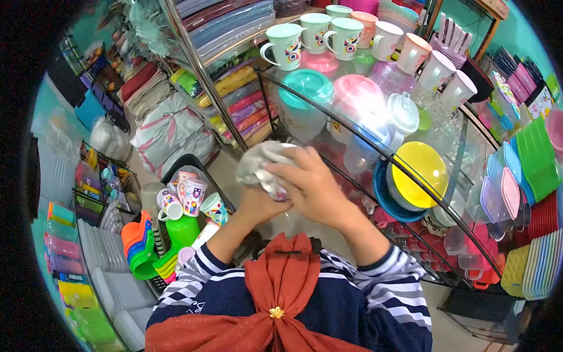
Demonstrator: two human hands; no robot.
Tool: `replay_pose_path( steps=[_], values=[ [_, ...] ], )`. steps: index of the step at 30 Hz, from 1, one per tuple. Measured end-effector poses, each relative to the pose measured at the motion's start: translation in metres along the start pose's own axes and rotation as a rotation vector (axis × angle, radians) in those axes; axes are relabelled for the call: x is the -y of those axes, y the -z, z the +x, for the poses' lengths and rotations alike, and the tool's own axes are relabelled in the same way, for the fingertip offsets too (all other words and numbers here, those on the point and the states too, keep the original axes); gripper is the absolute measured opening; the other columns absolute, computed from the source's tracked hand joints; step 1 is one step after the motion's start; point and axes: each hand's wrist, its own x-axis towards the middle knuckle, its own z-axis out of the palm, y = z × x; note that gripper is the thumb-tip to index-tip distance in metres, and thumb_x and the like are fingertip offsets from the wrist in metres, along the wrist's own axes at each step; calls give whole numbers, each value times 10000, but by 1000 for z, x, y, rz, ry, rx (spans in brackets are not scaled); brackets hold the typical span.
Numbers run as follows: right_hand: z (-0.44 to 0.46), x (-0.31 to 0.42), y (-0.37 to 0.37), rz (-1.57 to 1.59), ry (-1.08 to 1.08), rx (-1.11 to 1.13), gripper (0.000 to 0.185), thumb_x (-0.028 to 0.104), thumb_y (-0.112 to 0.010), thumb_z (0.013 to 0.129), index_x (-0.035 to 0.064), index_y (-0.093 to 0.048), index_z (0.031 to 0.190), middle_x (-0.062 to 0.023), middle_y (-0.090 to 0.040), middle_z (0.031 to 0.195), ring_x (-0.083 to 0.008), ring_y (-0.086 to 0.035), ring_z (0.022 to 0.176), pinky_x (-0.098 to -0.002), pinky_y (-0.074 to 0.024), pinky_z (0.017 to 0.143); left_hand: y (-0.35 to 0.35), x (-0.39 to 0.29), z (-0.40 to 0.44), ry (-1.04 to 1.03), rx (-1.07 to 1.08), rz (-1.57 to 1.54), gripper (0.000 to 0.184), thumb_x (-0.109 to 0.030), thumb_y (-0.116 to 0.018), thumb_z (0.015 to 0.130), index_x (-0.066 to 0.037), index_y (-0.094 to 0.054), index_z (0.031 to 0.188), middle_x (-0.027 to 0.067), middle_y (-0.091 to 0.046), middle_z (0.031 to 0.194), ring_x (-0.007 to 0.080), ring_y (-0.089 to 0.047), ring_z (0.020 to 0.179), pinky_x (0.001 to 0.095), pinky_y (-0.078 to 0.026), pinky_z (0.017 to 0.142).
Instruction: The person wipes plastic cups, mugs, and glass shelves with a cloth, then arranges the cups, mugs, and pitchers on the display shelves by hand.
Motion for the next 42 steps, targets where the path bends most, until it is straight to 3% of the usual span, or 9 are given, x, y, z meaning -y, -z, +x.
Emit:
replay_pose_path(
  steps=[8,15,21,25,27,30,33,37,42],
  values=[
    [-8,-19,-25,-26,-251,117,309,-22,-583,737,51,-643,1032,-203,-534,1069,-357,-519,942,-385,-434,809,22,10,-17,365,-279,-85,817,-170,-808,519,-23,-416,1221,177,-525,1126,347,-530,1018,404,-420,886],
    [1,-26,-39,-11,-138,-4,343,-9,-588,734,72,-643,1063,-205,-545,1046,-364,-516,953,-383,-425,837,22,12,-28,179,-112,-109,809,-156,-789,490,-8,-434,1202,183,-526,1102,361,-530,1000,402,-432,860],
    [-15,-14,50,-88,-416,-252,231,-15,-523,739,3,-605,953,-139,-545,813,-219,-536,674,-321,-425,600,17,6,2,209,-188,-446,968,-202,-842,537,1,-283,1302,153,-494,1164,245,-502,1106,360,-400,941],
    [-48,-15,98,-113,-776,60,130,42,-604,747,-14,-578,861,-153,-551,863,-270,-568,794,-327,-447,697,6,-9,47,216,-206,-726,960,-184,-847,560,-2,-277,1311,137,-449,1219,234,-473,1123,346,-375,959],
    [-52,-22,95,-206,-322,-204,284,60,-590,751,5,-571,1028,-103,-560,1008,-155,-533,883,-275,-432,730,0,-18,70,59,-98,-725,972,-192,-851,549,-3,-282,1314,128,-450,1217,232,-458,1133,350,-358,972],
    [-55,-16,116,81,-553,-220,517,36,-624,729,26,-472,1223,-87,-504,1214,-176,-497,1082,-288,-408,864,-4,-40,103,-82,281,-849,987,-197,-853,525,-6,-301,1321,113,-460,1225,210,-443,1146,342,-340,986],
    [-77,-39,144,253,-453,121,403,137,-609,800,1,-536,1173,-102,-623,1054,-207,-580,994,-317,-427,843,-16,-48,122,-22,432,-945,1023,-197,-853,520,-18,-283,1350,104,-460,1253,200,-425,1176,343,-326,1004],
    [-87,-33,138,408,-473,-202,324,273,-613,831,-9,-585,989,-33,-596,819,-134,-547,763,-263,-425,703,-36,-53,143,-27,568,-1055,1018,-180,-843,534,-28,-272,1363,92,-452,1269,198,-414,1189,343,-314,1019],
    [-81,-26,154,189,-561,-242,157,159,-515,902,5,-535,879,10,-466,723,-85,-417,679,-230,-358,620,-68,-45,151,-7,516,-1135,1001,-328,-812,621,-12,-251,1388,121,-396,1338,208,-372,1236,348,-293,1031]
  ],
)
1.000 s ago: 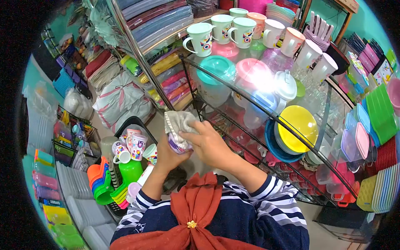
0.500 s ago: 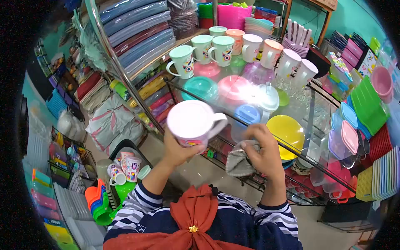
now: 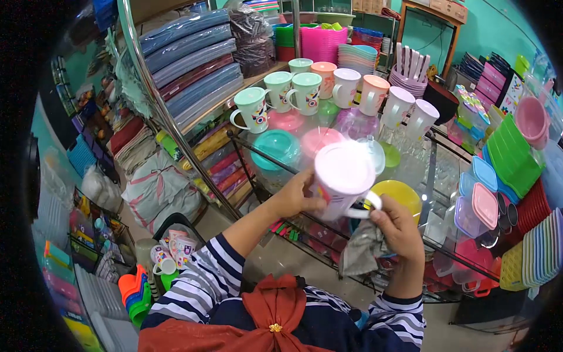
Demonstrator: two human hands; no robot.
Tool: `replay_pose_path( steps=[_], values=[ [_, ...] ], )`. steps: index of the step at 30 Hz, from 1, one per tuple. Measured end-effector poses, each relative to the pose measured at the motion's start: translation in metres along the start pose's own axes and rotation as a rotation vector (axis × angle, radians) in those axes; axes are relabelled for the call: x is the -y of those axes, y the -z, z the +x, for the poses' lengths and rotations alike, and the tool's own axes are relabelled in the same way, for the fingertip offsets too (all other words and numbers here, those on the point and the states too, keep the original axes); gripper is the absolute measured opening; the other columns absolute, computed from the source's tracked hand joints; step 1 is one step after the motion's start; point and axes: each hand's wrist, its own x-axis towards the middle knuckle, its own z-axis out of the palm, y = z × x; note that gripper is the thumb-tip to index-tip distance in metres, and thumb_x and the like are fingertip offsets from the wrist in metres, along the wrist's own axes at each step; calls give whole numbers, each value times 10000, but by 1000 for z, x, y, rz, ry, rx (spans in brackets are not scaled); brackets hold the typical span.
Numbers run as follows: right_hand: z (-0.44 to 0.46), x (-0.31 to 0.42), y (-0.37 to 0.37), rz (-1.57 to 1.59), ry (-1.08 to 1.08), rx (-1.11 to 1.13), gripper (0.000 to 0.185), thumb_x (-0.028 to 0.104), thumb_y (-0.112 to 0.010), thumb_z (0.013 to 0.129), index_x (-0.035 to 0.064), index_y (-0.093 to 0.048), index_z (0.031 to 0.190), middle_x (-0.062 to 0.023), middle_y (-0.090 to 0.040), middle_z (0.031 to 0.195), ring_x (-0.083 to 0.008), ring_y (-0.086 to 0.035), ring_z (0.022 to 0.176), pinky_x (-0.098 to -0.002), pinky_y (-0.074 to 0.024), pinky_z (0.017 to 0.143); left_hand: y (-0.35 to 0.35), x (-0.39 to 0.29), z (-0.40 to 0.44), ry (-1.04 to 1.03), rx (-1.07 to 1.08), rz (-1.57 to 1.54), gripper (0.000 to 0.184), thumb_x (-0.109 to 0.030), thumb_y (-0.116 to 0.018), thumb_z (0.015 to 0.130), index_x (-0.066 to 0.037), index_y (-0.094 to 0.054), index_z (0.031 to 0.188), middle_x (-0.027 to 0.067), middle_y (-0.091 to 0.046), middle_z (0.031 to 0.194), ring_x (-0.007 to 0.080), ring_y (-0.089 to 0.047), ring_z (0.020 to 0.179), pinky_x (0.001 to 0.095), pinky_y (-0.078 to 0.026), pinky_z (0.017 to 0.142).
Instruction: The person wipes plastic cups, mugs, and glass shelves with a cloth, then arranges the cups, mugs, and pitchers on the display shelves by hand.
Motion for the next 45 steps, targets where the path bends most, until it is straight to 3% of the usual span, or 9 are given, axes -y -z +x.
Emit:
replay_pose_path(
  steps=[1,2,4,7,26,29,36,40,45],
  values=[
    [3,2,2,-45,17,-105,160,160,-518,903,2,-535,886,12,-475,730,-80,-423,683,-228,-365,626,9,18,4,-91,-24,195,918,-482,-676,738,19,-256,1382,175,-353,1384,264,-347,1280,388,-253,1059],
    [7,3,5,-91,34,-210,164,161,-522,904,-2,-535,894,13,-484,737,-75,-429,686,-226,-373,632,14,25,3,-90,-30,194,918,-482,-676,738,19,-256,1382,175,-353,1384,264,-347,1280,388,-253,1059],
    [11,-1,21,-37,-17,-311,192,165,-498,928,-9,-546,995,10,-543,798,-62,-487,743,-219,-399,657,21,40,0,41,-100,1150,833,-542,-504,838,61,-268,1363,195,-305,1420,307,-250,1340,452,-155,1090],
    [20,-8,40,-107,2,-410,230,180,-479,946,-6,-546,1064,0,-567,825,-56,-513,763,-210,-409,659,17,52,-8,-6,-82,1427,828,-582,-425,848,72,-303,1341,224,-278,1422,332,-240,1336,502,-128,1086],
    [36,-25,50,-169,58,-619,257,221,-490,944,-16,-559,1015,-14,-574,834,-73,-482,761,-233,-395,707,14,53,-11,-11,-93,1410,822,-562,-508,810,56,-343,1326,212,-304,1413,313,-248,1338,487,-136,1091],
    [41,-31,49,-157,48,-617,343,267,-488,946,-24,-553,1115,-9,-583,919,-76,-484,830,-226,-380,761,13,53,-11,-5,-91,1418,823,-559,-514,808,55,-340,1327,210,-302,1414,312,-246,1339,487,-139,1091],
    [90,-23,19,-265,-29,-574,269,237,-500,902,-20,-570,940,-54,-564,745,-114,-490,701,-291,-402,637,11,55,-13,-33,-105,1455,838,-534,-571,780,60,-341,1325,208,-315,1405,314,-248,1337,491,-163,1085],
    [153,-48,-20,-350,-49,-546,304,261,-508,893,-35,-568,862,-100,-570,719,-169,-501,667,-326,-405,633,10,52,-13,-24,-104,1490,850,-523,-601,761,55,-338,1325,207,-336,1387,315,-259,1329,496,-174,1081],
    [213,-60,-74,-412,5,-568,364,317,-534,862,-41,-600,857,-254,-605,789,-382,-591,759,-429,-426,685,6,48,-12,16,-133,1435,870,-529,-614,747,44,-322,1331,196,-352,1373,318,-269,1320,500,-171,1082]
  ],
)
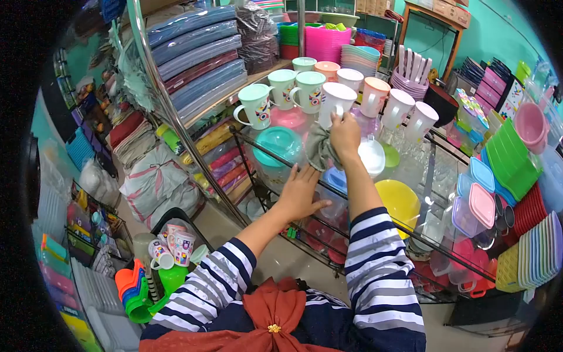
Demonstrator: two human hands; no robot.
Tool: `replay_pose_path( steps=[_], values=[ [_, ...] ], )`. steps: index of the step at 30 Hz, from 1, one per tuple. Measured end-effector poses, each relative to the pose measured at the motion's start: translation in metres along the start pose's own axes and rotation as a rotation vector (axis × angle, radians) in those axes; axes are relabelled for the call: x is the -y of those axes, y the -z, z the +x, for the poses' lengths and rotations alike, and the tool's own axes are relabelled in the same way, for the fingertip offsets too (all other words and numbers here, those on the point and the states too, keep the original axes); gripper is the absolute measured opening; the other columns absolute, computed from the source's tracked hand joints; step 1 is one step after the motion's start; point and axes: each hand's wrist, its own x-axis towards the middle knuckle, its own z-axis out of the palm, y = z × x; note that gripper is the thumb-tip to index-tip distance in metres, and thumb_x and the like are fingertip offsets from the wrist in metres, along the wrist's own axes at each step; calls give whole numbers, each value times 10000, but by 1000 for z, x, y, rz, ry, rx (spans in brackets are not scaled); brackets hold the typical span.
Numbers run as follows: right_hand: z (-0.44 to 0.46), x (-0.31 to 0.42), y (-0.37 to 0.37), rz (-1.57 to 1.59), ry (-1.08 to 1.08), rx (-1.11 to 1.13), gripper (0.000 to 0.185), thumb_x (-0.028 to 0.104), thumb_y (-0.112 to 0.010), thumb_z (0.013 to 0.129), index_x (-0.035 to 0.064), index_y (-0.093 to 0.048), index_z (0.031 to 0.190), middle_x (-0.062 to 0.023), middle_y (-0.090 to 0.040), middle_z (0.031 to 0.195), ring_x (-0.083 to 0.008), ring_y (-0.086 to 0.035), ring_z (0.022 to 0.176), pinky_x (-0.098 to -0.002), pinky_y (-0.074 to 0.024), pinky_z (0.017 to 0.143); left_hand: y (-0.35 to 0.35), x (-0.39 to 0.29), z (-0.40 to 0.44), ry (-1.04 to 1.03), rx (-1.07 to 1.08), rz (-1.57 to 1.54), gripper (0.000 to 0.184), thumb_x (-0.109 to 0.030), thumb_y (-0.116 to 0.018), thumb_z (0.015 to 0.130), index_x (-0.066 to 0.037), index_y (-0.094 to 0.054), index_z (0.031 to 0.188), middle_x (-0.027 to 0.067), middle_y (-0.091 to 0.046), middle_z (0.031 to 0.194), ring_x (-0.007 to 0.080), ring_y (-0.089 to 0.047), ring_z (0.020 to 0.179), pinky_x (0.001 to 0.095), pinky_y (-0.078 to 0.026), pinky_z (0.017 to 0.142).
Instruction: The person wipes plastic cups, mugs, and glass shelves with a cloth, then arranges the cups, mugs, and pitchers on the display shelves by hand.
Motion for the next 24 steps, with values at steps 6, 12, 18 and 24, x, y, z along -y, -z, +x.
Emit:
replay_pose_path(
  steps=[6,12,18,24],
  values=[
    [9,16,-32,-86,-155,38,331,286,-508,867,-11,-609,969,-250,-624,930,-415,-587,898,-465,-440,773,-2,2,-1,3,31,75,881,-559,-585,760,39,-308,1344,178,-334,1392,289,-232,1342,472,-150,1095],
    [22,10,-49,-121,-212,29,368,333,-525,859,-13,-607,955,-253,-616,944,-409,-579,928,-462,-436,783,-2,4,0,-9,32,25,865,-532,-606,753,48,-327,1331,196,-284,1421,308,-220,1347,489,-151,1089],
    [28,14,-51,-117,-211,32,370,339,-527,858,-14,-603,938,-256,-614,939,-416,-578,920,-470,-435,775,-4,4,0,-27,9,20,846,-507,-628,743,43,-343,1320,197,-297,1413,313,-230,1343,495,-164,1084],
    [29,11,-57,-121,-192,41,374,341,-524,859,-16,-604,937,-258,-617,918,-420,-581,905,-470,-438,768,-2,3,-1,-11,13,9,835,-485,-647,735,31,-347,1319,189,-312,1406,310,-239,1339,497,-168,1083]
  ],
)
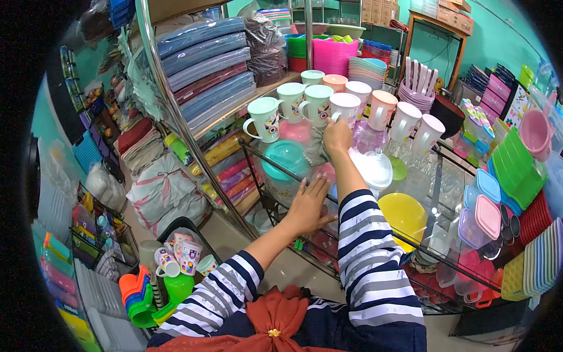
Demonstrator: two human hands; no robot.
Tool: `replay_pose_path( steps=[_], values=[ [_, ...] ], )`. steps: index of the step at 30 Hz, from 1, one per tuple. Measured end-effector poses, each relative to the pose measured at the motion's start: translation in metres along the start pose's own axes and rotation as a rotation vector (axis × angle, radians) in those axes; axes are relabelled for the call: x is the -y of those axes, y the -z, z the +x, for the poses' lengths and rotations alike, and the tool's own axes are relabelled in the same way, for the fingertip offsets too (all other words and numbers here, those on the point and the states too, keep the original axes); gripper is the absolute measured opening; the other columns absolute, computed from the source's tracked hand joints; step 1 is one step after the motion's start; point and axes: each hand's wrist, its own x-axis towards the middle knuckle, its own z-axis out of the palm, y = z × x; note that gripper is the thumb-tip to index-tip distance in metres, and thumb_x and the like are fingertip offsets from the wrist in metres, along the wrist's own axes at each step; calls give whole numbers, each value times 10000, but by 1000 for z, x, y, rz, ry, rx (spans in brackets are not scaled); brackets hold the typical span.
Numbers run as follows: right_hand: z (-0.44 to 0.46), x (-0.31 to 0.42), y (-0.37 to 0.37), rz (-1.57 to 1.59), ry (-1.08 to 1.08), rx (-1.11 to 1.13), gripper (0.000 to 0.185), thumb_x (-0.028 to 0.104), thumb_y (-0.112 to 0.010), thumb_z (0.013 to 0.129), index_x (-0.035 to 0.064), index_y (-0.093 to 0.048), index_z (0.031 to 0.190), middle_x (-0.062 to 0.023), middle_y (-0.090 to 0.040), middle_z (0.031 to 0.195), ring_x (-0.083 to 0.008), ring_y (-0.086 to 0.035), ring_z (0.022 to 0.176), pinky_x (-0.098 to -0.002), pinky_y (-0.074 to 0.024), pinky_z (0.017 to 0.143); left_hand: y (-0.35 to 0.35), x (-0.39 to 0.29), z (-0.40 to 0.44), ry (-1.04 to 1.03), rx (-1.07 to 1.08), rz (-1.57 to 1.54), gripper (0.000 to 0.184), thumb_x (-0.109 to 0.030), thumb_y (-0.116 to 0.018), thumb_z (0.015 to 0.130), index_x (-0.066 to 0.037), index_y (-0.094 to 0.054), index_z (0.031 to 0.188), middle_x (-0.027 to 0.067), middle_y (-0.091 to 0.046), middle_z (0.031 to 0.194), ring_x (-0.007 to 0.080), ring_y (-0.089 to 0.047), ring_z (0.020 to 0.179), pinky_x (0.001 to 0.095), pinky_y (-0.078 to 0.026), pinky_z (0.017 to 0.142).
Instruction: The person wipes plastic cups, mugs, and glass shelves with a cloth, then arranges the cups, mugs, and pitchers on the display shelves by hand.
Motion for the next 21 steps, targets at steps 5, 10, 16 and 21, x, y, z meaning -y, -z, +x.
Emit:
replay_pose_path(
  steps=[5,10,16,21],
  values=[
    [3,-2,-5,81,48,0,369,330,-534,857,-16,-606,964,-257,-620,915,-415,-584,906,-460,-442,778,0,-1,0,17,19,2,844,-480,-655,729,26,-339,1327,180,-315,1407,302,-224,1347,491,-153,1089],
    [-1,-6,-9,136,45,-54,340,298,-559,851,-16,-616,970,-227,-637,926,-375,-603,918,-443,-446,794,-2,-2,1,25,26,31,836,-498,-626,749,25,-333,1332,184,-310,1410,297,-213,1352,488,-134,1094],
    [-37,-9,73,237,160,-76,309,267,-571,849,-21,-633,940,-197,-648,916,-301,-622,849,-361,-464,752,4,-4,3,26,33,50,858,-520,-603,756,33,-308,1341,194,-305,1409,299,-214,1350,492,-132,1092],
    [-55,-63,116,-83,-32,-182,294,264,-536,862,16,-631,988,-185,-647,918,-328,-615,856,-391,-462,753,0,3,2,-27,-18,43,877,-516,-613,745,46,-300,1342,198,-307,1409,297,-231,1344,496,-139,1088]
  ],
)
